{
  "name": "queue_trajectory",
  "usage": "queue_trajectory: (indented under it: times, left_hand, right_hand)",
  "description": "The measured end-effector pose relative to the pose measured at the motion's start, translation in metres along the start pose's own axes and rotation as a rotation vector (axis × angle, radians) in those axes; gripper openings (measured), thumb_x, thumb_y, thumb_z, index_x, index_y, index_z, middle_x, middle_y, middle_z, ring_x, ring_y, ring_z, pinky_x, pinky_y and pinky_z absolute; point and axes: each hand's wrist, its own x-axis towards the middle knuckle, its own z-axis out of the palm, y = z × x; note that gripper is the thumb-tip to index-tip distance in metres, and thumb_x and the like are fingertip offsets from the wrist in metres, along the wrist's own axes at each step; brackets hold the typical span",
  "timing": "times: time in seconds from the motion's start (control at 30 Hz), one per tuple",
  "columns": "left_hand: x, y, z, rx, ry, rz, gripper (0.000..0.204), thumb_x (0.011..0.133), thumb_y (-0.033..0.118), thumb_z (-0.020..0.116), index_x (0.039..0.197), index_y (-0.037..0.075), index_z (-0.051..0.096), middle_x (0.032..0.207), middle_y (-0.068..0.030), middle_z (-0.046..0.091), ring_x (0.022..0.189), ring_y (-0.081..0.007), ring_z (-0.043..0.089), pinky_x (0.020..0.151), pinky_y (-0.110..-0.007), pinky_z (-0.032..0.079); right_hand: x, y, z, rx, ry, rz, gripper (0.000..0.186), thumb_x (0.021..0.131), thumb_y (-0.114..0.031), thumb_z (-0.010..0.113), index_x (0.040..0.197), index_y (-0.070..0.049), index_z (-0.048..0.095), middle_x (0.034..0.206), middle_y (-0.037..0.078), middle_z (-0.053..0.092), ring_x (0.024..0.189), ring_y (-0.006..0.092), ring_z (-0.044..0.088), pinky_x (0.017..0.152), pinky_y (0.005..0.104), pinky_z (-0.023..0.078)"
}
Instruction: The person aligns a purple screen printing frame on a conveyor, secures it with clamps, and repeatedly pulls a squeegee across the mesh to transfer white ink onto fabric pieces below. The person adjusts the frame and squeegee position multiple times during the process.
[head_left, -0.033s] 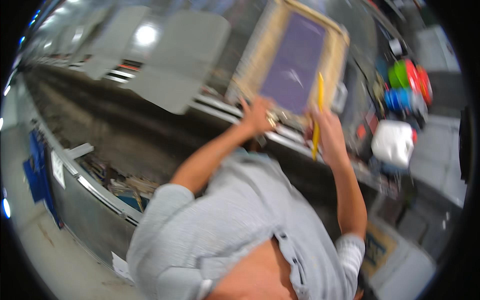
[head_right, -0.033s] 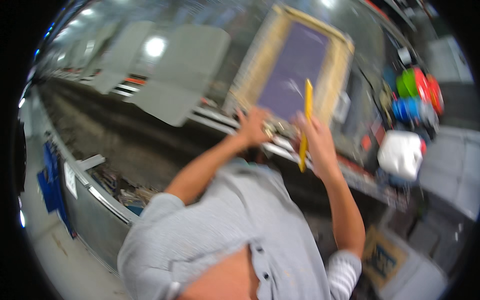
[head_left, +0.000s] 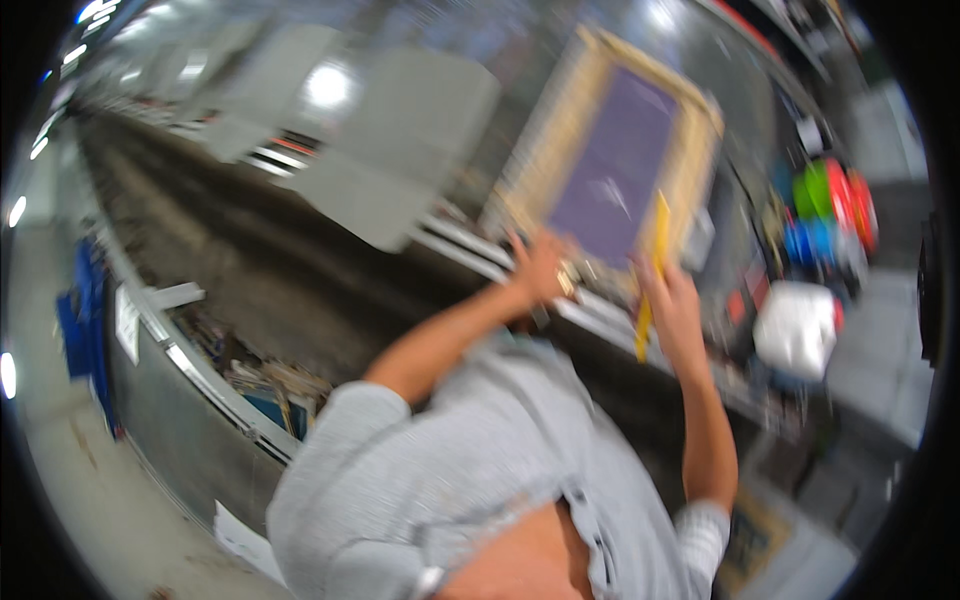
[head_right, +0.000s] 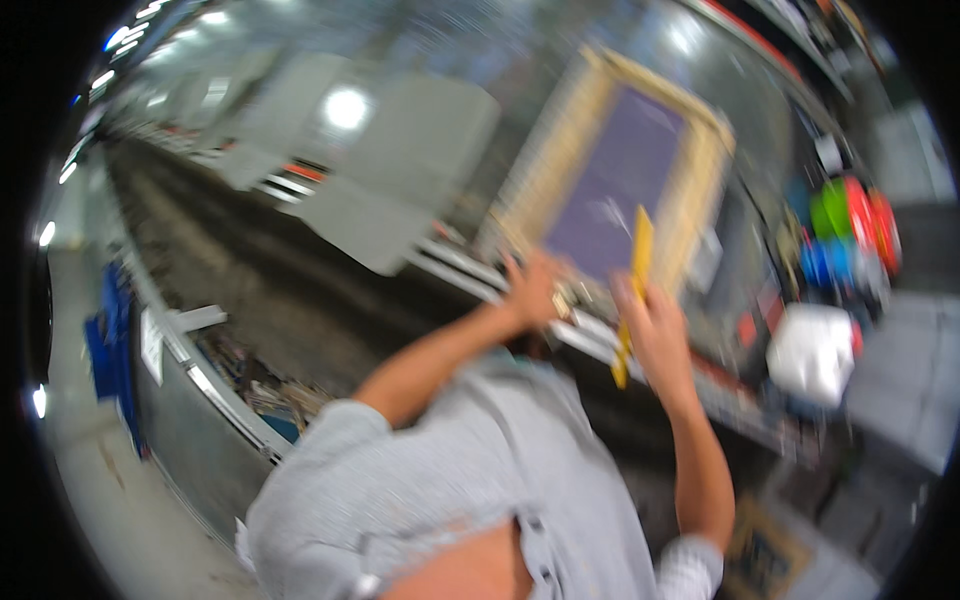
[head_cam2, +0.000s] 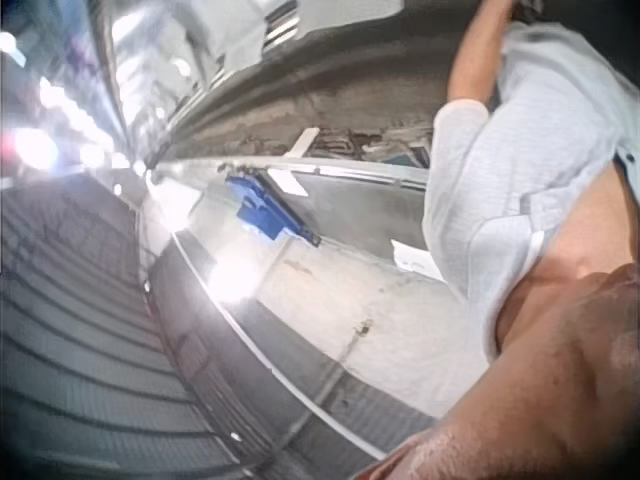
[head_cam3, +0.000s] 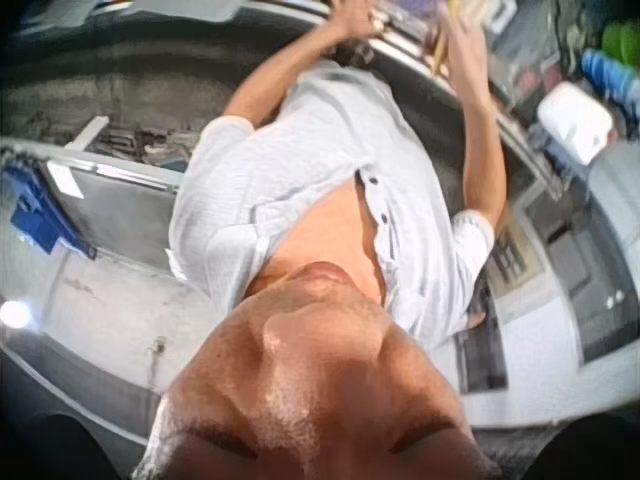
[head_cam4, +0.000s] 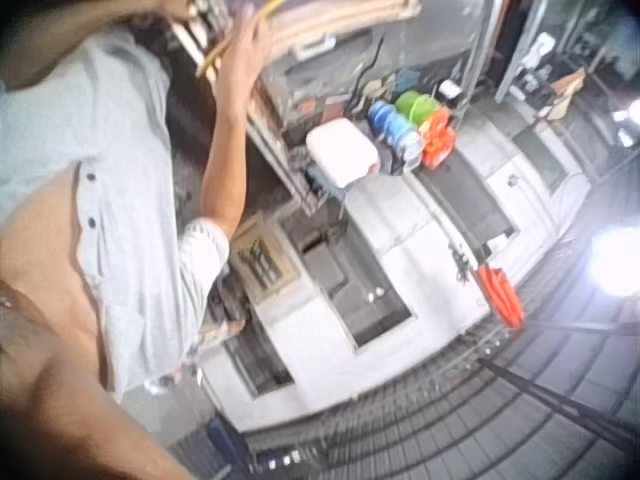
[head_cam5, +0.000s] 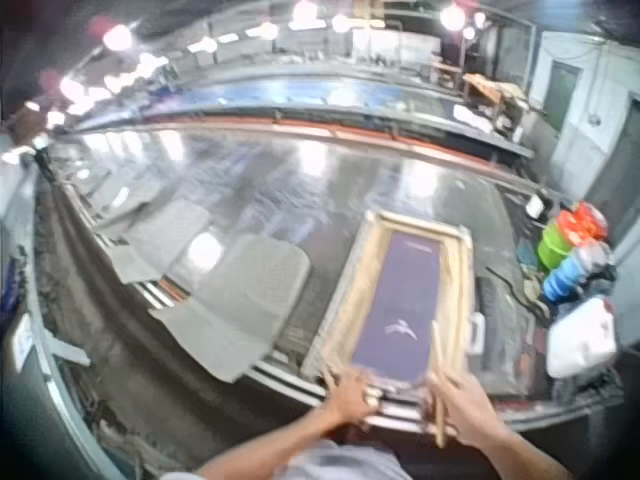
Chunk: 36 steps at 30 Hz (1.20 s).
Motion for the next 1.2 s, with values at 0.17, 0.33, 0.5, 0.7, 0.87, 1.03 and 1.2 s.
queue_trajectory:
  times: [0.17,0.33,0.5,0.7,0.87,1.03,1.2]
  left_hand:
    - [-0.004,0.006,-0.006,0.002,-0.217,0.117,0.109,0.08,0.064,0.07,0.162,0.009,0.026,0.166,-0.0205,0.026,0.157,-0.0402,0.012,0.113,-0.081,-0.003]
    - [-0.011,-0.01,-0.002,-0.116,-0.081,0.132,0.108,0.077,0.058,0.081,0.158,0.007,0.032,0.165,-0.0187,0.026,0.158,-0.0377,0.009,0.117,-0.077,-0.003]
    - [-0.011,-0.004,-0.003,-0.107,-0.081,0.129,0.103,0.076,0.049,0.082,0.156,0.005,0.035,0.162,-0.0189,0.03,0.157,-0.0382,0.013,0.118,-0.076,-0.002]
    - [-0.003,-0.003,0.004,-0.094,-0.06,0.148,0.104,0.074,0.051,0.082,0.155,0.004,0.037,0.159,-0.0214,0.032,0.156,-0.0405,0.015,0.117,-0.077,-0.002]
    - [-0.005,-0.015,0.011,-0.149,-0.061,0.152,0.11,0.071,0.056,0.085,0.156,0.006,0.035,0.161,-0.0186,0.031,0.157,-0.0372,0.012,0.116,-0.078,-0.003]
    - [-0.004,-0.012,0.01,-0.084,-0.109,0.136,0.109,0.075,0.058,0.082,0.158,0.009,0.032,0.165,-0.0176,0.027,0.159,-0.0362,0.006,0.116,-0.078,-0.003]
    - [-0.003,-0.011,0.005,-0.092,-0.129,0.136,0.108,0.076,0.057,0.082,0.159,0.009,0.032,0.165,-0.0168,0.026,0.159,-0.0358,0.006,0.117,-0.077,-0.004]
  right_hand:
    - [-0.009,0.006,-0.012,-0.609,0.308,-0.713,0.028,0.088,-0.001,0.073,0.115,0.004,0.066,0.09,0.016,0.055,0.072,0.0303,0.061,0.062,0.0397,0.05]
    - [-0.012,-0.042,-0.034,-0.858,-0.135,-0.913,0.03,0.076,0.001,0.073,0.106,0.004,0.068,0.106,0.019,0.06,0.098,0.0368,0.066,0.081,0.0466,0.055]
    - [-0.004,-0.075,-0.045,-1.217,-0.185,-1.113,0.034,0.071,-0.011,0.082,0.103,-0.003,0.073,0.102,0.014,0.068,0.11,0.0344,0.067,0.094,0.0499,0.053]
    - [0.01,-0.052,-0.033,-0.84,-0.018,-0.218,0.022,0.086,-0.016,0.078,0.096,0.002,0.067,0.072,0.014,0.067,0.066,0.032,0.069,0.063,0.0443,0.053]
    - [0.012,-0.045,-0.02,-0.846,0.086,-0.412,0.023,0.089,-0.01,0.072,0.104,0.006,0.065,0.063,0.016,0.063,0.063,0.0373,0.068,0.062,0.0456,0.055]
    - [-0.004,-0.08,-0.027,-1.169,-0.149,-1.071,0.029,0.082,-0.005,0.073,0.11,0.0,0.068,0.086,0.015,0.066,0.083,0.0353,0.069,0.075,0.0427,0.056]
    - [0.003,-0.082,-0.035,-1.25,-0.249,-1.206,0.026,0.076,-0.006,0.076,0.1,-0.001,0.07,0.105,0.017,0.07,0.102,0.0338,0.07,0.084,0.0434,0.055]
